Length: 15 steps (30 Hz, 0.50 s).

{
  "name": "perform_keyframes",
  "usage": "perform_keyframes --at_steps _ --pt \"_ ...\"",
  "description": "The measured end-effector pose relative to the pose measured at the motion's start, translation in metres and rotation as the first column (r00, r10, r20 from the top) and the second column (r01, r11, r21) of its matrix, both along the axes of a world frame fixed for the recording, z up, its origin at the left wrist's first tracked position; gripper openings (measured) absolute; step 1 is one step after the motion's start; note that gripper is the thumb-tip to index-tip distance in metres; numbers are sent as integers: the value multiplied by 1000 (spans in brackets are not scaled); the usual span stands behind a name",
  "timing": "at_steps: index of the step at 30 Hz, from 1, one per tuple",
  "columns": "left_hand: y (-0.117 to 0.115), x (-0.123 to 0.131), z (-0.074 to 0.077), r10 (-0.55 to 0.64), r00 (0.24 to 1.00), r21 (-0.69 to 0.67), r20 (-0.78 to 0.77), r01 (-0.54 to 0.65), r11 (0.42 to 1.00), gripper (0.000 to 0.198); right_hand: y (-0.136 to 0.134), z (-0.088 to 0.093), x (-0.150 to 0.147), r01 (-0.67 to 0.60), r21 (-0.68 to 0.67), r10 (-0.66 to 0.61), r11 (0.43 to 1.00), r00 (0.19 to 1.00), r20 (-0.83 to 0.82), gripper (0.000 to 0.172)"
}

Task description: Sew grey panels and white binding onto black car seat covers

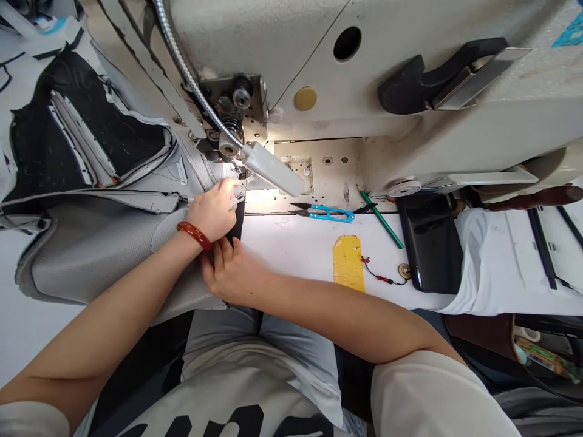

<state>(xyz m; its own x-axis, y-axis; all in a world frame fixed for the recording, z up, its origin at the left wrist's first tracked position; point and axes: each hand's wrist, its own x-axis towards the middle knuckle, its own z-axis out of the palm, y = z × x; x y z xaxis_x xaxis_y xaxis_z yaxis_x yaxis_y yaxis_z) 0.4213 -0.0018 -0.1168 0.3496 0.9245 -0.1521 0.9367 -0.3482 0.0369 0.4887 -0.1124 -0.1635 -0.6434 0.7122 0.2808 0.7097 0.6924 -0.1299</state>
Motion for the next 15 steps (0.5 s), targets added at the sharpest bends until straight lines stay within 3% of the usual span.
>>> perform_keyframes --at_steps 4,8,15 --pt "-2 -1 -1 -26 997 5 -78 27 1000 64 1 1 2 -7 10 7 1000 1000 17 40" --pt "-9 0 -2 -39 990 17 -138 41 999 60 3 3 3 -33 -11 33 999 999 34 36" --pt "-6 3 -4 -30 995 76 -93 37 996 51 4 2 4 -24 6 24 1000 999 22 38"
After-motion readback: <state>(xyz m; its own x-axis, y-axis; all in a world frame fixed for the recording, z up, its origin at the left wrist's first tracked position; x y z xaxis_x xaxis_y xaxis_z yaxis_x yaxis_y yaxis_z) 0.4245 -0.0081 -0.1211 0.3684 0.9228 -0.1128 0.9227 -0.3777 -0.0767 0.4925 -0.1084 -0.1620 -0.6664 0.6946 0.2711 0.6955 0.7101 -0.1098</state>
